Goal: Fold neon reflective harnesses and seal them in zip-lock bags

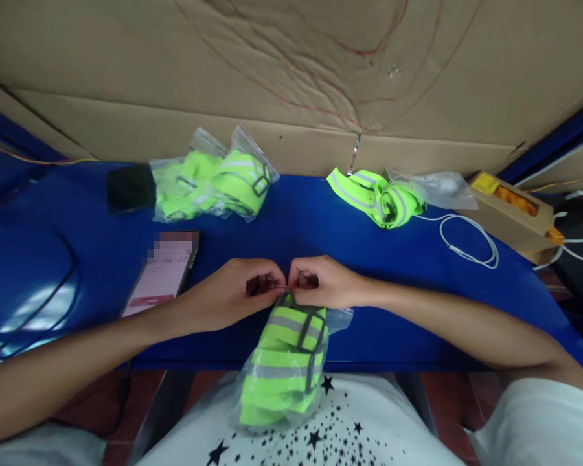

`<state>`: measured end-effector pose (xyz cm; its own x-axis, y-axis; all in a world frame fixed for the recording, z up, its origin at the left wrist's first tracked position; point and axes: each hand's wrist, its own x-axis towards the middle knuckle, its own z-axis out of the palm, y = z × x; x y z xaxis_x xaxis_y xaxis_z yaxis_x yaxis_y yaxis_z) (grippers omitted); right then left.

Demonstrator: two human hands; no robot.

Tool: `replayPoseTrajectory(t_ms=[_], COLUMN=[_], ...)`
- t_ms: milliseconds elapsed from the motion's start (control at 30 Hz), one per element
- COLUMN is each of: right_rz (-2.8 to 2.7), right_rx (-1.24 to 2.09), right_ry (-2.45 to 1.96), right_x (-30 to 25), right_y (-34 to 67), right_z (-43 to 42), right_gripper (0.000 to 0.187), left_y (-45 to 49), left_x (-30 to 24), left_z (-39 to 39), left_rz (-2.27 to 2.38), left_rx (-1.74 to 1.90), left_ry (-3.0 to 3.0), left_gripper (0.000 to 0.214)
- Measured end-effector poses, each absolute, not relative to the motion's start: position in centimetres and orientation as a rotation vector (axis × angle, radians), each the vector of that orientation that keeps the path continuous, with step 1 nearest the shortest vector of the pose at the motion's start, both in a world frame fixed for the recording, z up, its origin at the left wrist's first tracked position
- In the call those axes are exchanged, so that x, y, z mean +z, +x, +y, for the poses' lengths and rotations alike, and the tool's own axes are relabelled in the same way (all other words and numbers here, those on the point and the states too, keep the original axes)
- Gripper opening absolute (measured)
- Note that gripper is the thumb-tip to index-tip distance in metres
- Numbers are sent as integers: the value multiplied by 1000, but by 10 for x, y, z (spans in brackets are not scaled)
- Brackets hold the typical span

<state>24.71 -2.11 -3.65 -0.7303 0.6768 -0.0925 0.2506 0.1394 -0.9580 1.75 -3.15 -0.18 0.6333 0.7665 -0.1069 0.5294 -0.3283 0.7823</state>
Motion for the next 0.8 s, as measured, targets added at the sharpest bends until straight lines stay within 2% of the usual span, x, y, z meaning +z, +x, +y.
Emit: replayPoseTrajectory(t_ms=[167, 300, 467, 567, 700, 800], right_rz=[-2172, -2184, -1965, -1893, -1659, -1500], right_rx=[1417, 1237, 1507, 1529, 1309, 1097], right_ry=[-811, -849, -895, -918, -1042, -1084], right_x=[-41, -44, -39, -40, -52, -63], right_y=[249, 250, 258, 264, 268, 272], right_z=[-18, -18, -9, 1, 15, 28], right_gripper=[26, 31, 44, 52, 51, 51], left_y=[11, 10, 9, 2, -4, -5], left_x=[-1, 2, 10, 12, 11, 10], left_z=[-21, -21, -26, -18, -10, -14], left_rz=[966, 924, 978, 1023, 1037, 859], left_rx=[335, 389, 614, 786, 1039, 955], left_ry=[1986, 2018, 2058, 1998, 2041, 2532], left_gripper=[25, 24, 24, 25, 26, 24])
